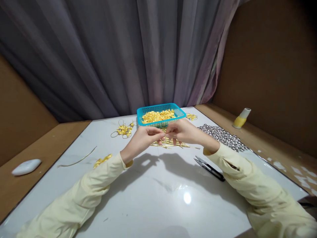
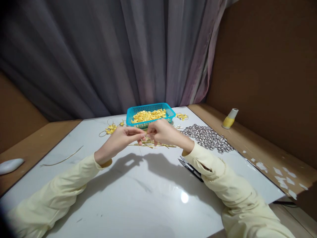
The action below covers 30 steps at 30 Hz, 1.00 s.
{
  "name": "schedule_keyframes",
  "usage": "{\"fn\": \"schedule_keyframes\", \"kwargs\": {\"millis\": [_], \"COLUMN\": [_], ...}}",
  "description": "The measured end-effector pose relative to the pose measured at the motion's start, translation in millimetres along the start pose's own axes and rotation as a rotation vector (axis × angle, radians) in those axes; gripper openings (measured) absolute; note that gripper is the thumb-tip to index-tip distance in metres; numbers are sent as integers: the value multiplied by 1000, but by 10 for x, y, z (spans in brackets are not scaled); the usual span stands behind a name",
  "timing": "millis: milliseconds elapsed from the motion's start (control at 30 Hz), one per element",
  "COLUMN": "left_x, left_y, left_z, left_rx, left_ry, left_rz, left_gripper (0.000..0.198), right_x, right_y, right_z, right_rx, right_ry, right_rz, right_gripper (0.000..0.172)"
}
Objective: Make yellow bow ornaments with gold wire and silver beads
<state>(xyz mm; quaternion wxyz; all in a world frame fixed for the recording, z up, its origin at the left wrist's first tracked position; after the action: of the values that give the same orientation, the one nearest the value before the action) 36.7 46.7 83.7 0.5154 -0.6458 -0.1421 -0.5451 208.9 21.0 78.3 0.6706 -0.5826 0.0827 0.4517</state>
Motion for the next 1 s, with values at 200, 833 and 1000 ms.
{"fn": "schedule_keyframes", "kwargs": {"millis": [200,833,1000], "left_x": [-17,-108,-108], "left_y": [-11,-3,12], "left_z": [9,39,25], "left_rx": [13,72,66], "left_ry": [-4,-41,-25], "left_rz": [13,7,10], "left_gripper": [13,12,14], "right_x": [9,-11,6], "right_y": [-26,62,27], "right_z": [3,19,32], "right_rx": [-57,-100,-137], "right_ry": [95,138,168], "right_rz": [135,50,137], "right_gripper": [13,21,22]}}
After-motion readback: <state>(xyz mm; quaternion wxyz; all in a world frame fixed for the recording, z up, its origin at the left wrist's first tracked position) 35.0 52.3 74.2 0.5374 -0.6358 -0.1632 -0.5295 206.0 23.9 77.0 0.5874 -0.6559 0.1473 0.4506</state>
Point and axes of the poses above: each hand's wrist, its own z-axis towards the middle knuckle, its own y-axis out of the palm, x = y × z, the point moved 1 cm from there along z, towards the middle knuckle, and after that the axes turned 2 degrees about -y, right-handed, at the moved point
